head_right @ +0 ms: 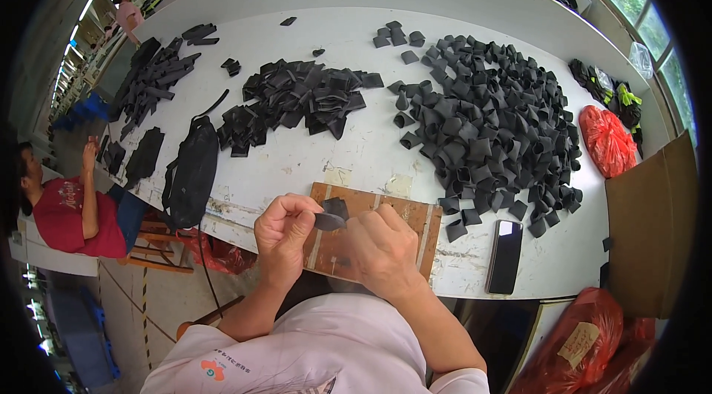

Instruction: Assembling small black foam components by applying adhesive and joining pieces at a factory workbench.

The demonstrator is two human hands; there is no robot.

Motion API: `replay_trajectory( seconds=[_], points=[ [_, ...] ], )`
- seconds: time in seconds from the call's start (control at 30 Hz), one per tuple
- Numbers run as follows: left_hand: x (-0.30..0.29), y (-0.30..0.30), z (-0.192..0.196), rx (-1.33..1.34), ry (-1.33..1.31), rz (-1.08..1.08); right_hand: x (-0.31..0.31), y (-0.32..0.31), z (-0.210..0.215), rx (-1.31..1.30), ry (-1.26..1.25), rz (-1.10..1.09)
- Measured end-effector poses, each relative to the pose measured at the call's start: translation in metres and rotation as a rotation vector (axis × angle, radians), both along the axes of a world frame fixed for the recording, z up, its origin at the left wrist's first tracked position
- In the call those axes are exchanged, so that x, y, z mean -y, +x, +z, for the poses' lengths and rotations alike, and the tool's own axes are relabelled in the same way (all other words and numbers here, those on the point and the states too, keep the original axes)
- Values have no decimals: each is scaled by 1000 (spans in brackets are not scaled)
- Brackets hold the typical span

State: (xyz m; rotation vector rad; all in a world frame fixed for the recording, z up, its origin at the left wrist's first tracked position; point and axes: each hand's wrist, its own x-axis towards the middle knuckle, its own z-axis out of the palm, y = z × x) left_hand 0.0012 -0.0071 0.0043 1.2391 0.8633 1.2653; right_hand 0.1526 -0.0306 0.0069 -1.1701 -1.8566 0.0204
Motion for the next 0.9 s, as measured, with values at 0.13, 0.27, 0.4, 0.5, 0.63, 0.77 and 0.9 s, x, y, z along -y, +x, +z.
replay_trajectory(
  seconds=[0.13,0.27,0.4,0.5,0.63,0.77,0.9],
  points=[
    [-7,-2,-4,-15,57,-2,-3,12,15,-218,-231,120],
    [-21,-4,-42,-341,79,114,-23,39,23,-1033,-419,-139],
    [-21,-6,-87,-926,258,66,5,19,-20,-977,-755,-23],
    [-15,-9,-119,-1139,394,27,27,2,-52,-893,-911,2],
    [-19,-19,-132,-1128,509,-15,41,-7,-55,-643,-963,-22],
    [-21,-23,-114,-1036,571,-63,42,-15,-50,-335,-755,-20],
    [-24,-26,-120,-1180,601,-66,41,-21,-52,-331,-742,18]
  ],
)
